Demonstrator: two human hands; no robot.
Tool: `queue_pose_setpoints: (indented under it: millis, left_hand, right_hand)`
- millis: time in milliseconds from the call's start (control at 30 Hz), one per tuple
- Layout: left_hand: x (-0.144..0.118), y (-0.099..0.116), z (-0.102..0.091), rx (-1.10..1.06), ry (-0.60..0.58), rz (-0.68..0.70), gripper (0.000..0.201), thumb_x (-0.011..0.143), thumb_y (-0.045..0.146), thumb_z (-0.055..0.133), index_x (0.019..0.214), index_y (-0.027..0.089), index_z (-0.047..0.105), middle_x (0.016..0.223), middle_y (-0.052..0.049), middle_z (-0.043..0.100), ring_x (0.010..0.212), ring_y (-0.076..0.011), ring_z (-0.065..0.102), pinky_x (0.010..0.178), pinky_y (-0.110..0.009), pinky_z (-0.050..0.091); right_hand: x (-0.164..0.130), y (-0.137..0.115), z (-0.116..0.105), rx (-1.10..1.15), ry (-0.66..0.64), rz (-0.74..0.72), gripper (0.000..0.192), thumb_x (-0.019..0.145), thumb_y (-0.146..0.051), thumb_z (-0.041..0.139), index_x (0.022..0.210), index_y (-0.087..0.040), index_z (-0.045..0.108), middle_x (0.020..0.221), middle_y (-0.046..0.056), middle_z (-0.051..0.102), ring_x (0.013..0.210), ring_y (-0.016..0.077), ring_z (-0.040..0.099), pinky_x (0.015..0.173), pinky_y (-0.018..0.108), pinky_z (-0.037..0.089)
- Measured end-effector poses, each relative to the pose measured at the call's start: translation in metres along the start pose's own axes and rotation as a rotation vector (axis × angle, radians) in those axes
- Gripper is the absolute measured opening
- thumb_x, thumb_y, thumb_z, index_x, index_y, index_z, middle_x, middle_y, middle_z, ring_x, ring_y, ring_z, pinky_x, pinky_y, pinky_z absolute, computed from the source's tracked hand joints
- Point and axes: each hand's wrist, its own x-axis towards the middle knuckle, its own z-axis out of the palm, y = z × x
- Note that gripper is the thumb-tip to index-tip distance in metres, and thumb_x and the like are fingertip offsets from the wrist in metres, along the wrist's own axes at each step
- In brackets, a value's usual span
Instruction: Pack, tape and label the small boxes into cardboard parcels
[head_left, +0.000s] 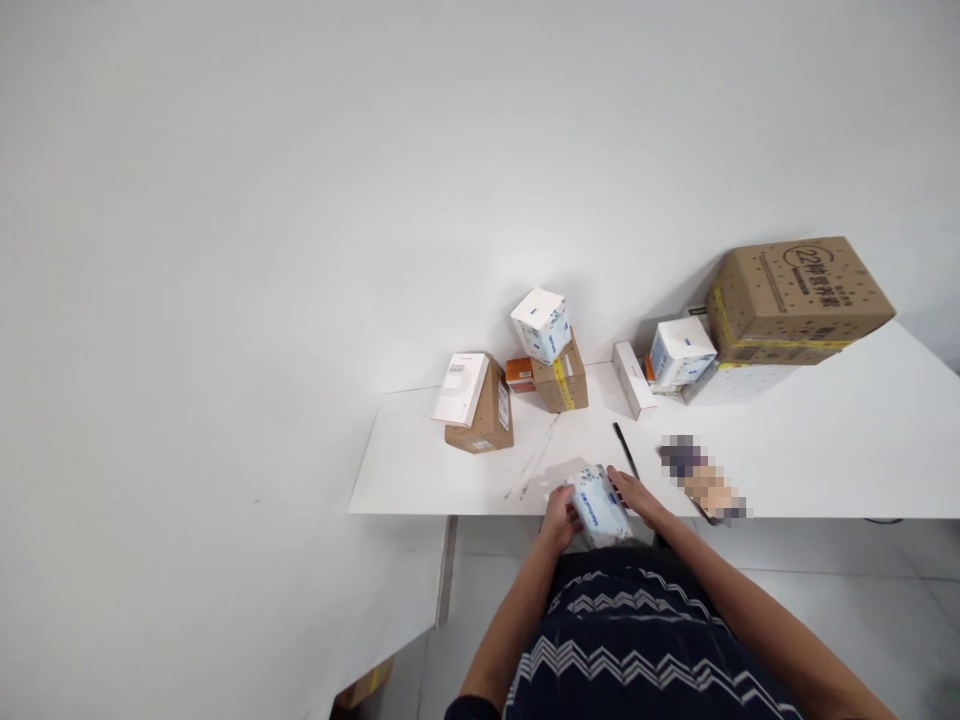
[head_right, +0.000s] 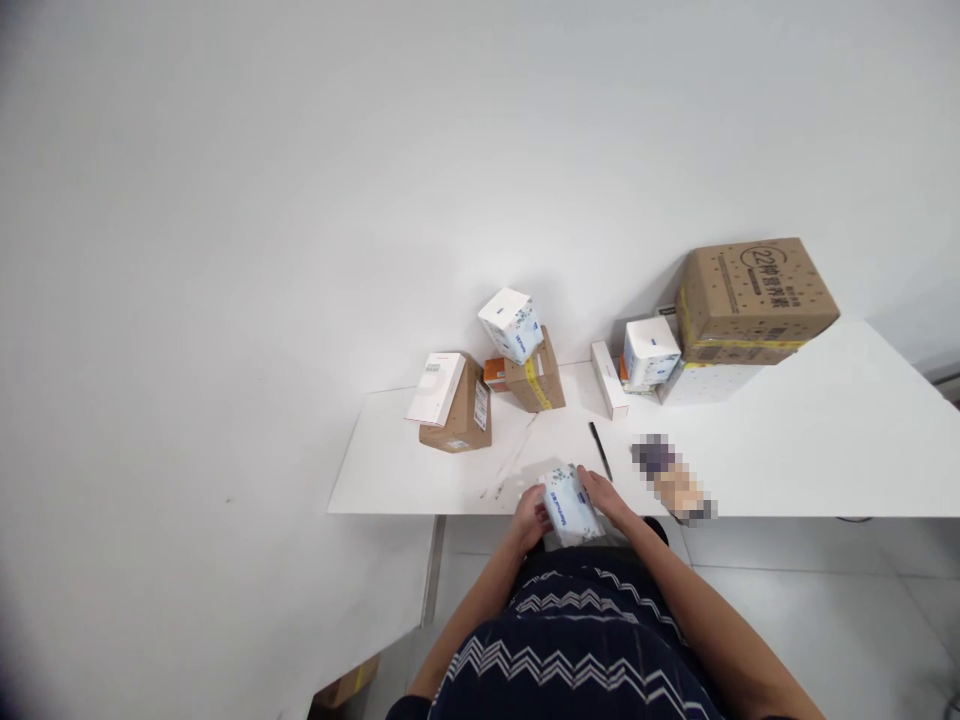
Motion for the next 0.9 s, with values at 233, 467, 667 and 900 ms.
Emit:
queue_pose_setpoints:
  millis: [233,467,667,900]
  left_hand:
    - [-0.002,0.011,0.006,0.031,-0.06,0.403,0.077,0.053,0.025,0.078,0.125,0.025,0.047,0.129,-0.009,0.053,0.11,-0.0247,0.056,0.084,-0.032,0.046]
    - [-0.001,0.024,0.004,0.263,-0.057,0.591,0.085,0.053,0.013,0.075,0.13,0.028,0.044,0.137,-0.007,0.049,0.13,-0.0271,0.04,0.101,-0.038,0.037]
    - [0.008,0.006,0.0,0.148,-0.024,0.494,0.09,0.047,0.012,0.077,0.129,0.028,0.044,0.133,-0.009,0.05,0.101,-0.0235,0.06,0.082,-0.031,0.048]
    - [-0.002,0.012,-0.002,-0.07,-0.019,0.235,0.063,0.056,0.023,0.068,0.118,0.022,0.054,0.105,-0.007,0.065,0.076,-0.0152,0.06,0.066,-0.026,0.045]
  right_hand:
    - [0.001,-0.022,-0.001,0.197,0.001,-0.032,0.053,0.079,-0.065,0.044,0.098,-0.02,0.065,0.104,0.008,0.067,0.096,0.0235,0.06,0.083,0.036,0.049]
    - [0.0,-0.042,-0.002,0.184,0.034,-0.209,0.049,0.082,-0.061,0.042,0.099,-0.022,0.067,0.108,0.005,0.065,0.102,0.023,0.056,0.089,0.036,0.046]
    - [0.0,-0.023,0.002,0.093,0.027,-0.114,0.049,0.078,-0.059,0.05,0.105,-0.021,0.066,0.107,0.006,0.067,0.101,0.0248,0.058,0.085,0.037,0.048]
    - [-0.004,-0.033,-0.001,0.107,-0.023,-0.107,0.049,0.076,-0.058,0.053,0.106,-0.021,0.066,0.108,0.007,0.067,0.102,0.0251,0.057,0.085,0.037,0.047]
